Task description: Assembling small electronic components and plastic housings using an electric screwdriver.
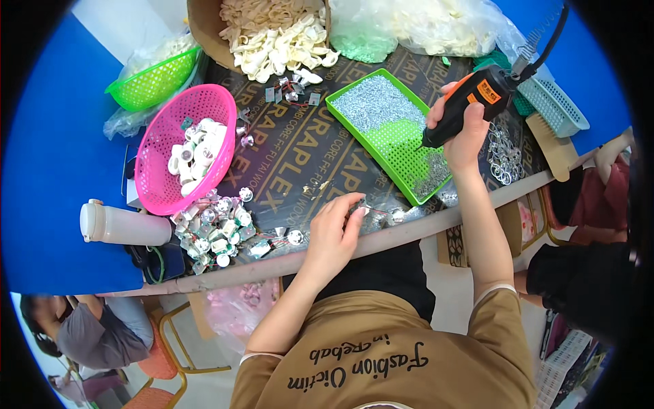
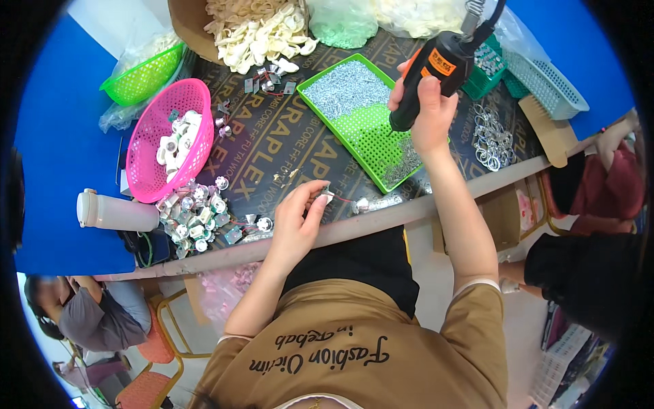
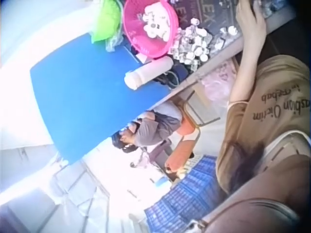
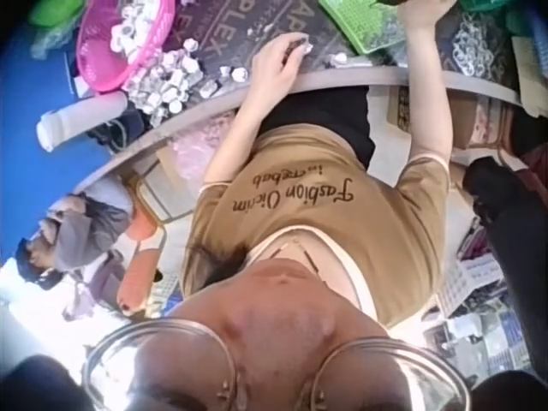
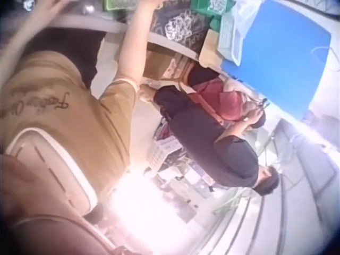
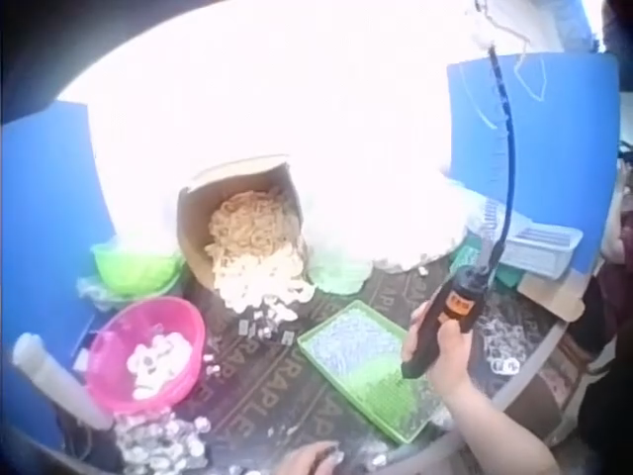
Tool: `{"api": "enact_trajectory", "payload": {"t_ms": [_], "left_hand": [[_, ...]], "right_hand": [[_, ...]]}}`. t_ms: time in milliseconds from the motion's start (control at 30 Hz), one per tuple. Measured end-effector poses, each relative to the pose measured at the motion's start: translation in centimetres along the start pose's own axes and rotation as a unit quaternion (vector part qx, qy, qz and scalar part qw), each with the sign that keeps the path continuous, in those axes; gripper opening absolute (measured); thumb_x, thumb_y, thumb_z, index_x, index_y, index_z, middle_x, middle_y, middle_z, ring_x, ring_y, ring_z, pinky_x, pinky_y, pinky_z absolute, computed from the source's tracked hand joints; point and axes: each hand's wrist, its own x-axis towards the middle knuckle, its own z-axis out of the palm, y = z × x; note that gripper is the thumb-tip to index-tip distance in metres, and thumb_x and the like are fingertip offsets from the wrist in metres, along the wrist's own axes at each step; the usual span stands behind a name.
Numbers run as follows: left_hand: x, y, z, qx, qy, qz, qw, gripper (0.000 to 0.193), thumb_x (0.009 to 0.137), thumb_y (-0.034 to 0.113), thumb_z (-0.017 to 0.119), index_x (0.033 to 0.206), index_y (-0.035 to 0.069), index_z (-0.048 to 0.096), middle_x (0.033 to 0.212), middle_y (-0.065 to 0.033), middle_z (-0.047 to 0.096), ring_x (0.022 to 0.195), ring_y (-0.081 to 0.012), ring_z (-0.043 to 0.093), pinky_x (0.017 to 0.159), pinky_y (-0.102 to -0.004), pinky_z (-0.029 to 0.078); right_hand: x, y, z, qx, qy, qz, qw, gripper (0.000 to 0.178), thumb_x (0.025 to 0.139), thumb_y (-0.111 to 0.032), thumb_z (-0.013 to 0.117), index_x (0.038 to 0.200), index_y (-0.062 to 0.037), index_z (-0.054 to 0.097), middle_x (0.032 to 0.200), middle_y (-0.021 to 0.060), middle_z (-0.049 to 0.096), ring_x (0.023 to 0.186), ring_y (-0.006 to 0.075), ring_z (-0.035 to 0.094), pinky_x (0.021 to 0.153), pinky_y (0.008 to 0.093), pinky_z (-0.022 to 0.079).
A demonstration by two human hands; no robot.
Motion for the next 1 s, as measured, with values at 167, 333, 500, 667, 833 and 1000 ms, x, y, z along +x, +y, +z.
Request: {"api": "enact_trajectory", "payload": {"t_ms": [167,333,500,667,833,1000], "left_hand": [[0.1,0.0,-0.2,0.036,-0.009,0.003,0.999,0.023,0.093,0.007,0.061,0.116,0.004,0.065,0.088,-0.008,0.064,0.072,-0.0152,0.058,0.066,-0.0283,0.047],[0.0,0.6,-0.5,0.045,-0.014,-0.005,0.999,0.023,0.092,0.01,0.061,0.114,0.004,0.065,0.084,-0.0094,0.062,0.071,-0.0211,0.057,0.065,-0.0324,0.046],[0.4,0.8,-0.1,0.008,-0.023,-0.035,0.999,0.022,0.092,0.014,0.062,0.112,0.004,0.065,0.083,-0.0125,0.061,0.074,-0.0277,0.058,0.067,-0.0364,0.046],[0.1,0.4,-0.4,0.014,-0.004,-0.003,1.0,0.021,0.091,0.011,0.061,0.111,0.004,0.065,0.082,-0.013,0.061,0.075,-0.0306,0.059,0.068,-0.0395,0.046],[0.4,0.5,-0.5,0.028,-0.027,-0.002,0.999,0.023,0.092,0.009,0.058,0.114,0.002,0.063,0.086,-0.0139,0.061,0.078,-0.0305,0.059,0.07,-0.0392,0.046],[0.7,0.7,-0.8,0.04,-0.056,0.003,0.998,0.022,0.093,0.008,0.056,0.113,0.003,0.063,0.089,-0.0138,0.062,0.082,-0.0312,0.059,0.075,-0.0397,0.046]], "right_hand": [[0.2,0.2,0.4,-0.055,0.006,0.026,0.998,0.065,0.091,-0.061,0.059,0.107,0.0017,0.052,0.065,0.0071,0.055,0.055,0.0152,0.056,0.051,0.0278,0.046],[-0.3,0.7,0.9,-0.065,-0.04,0.041,0.996,0.066,0.089,-0.061,0.06,0.108,0.0017,0.052,0.07,0.0065,0.057,0.061,0.0165,0.059,0.055,0.0291,0.047],[-2.5,-0.2,-2.7,-0.078,-0.023,0.103,0.991,0.046,0.094,-0.008,0.061,0.135,0.0014,0.043,0.12,0.0098,0.059,0.11,0.0211,0.06,0.098,0.0367,0.046],[-5.1,-1.9,-4.2,-0.24,-0.011,0.138,0.961,0.048,0.089,-0.004,0.067,0.132,0.0004,0.046,0.12,0.0098,0.058,0.111,0.0189,0.058,0.098,0.033,0.045],[-5.3,-3.7,-6.0,-0.395,-0.011,0.113,0.912,0.014,0.089,0.002,0.063,0.103,0.0014,0.064,0.095,0.0051,0.065,0.087,0.0129,0.063,0.08,0.0257,0.05],[-5.4,-5.8,-5.5,-0.501,-0.161,0.092,0.845,0.028,0.08,0.003,0.071,0.107,-0.0003,0.065,0.094,0.008,0.065,0.083,0.0157,0.063,0.076,0.0285,0.052]]}}
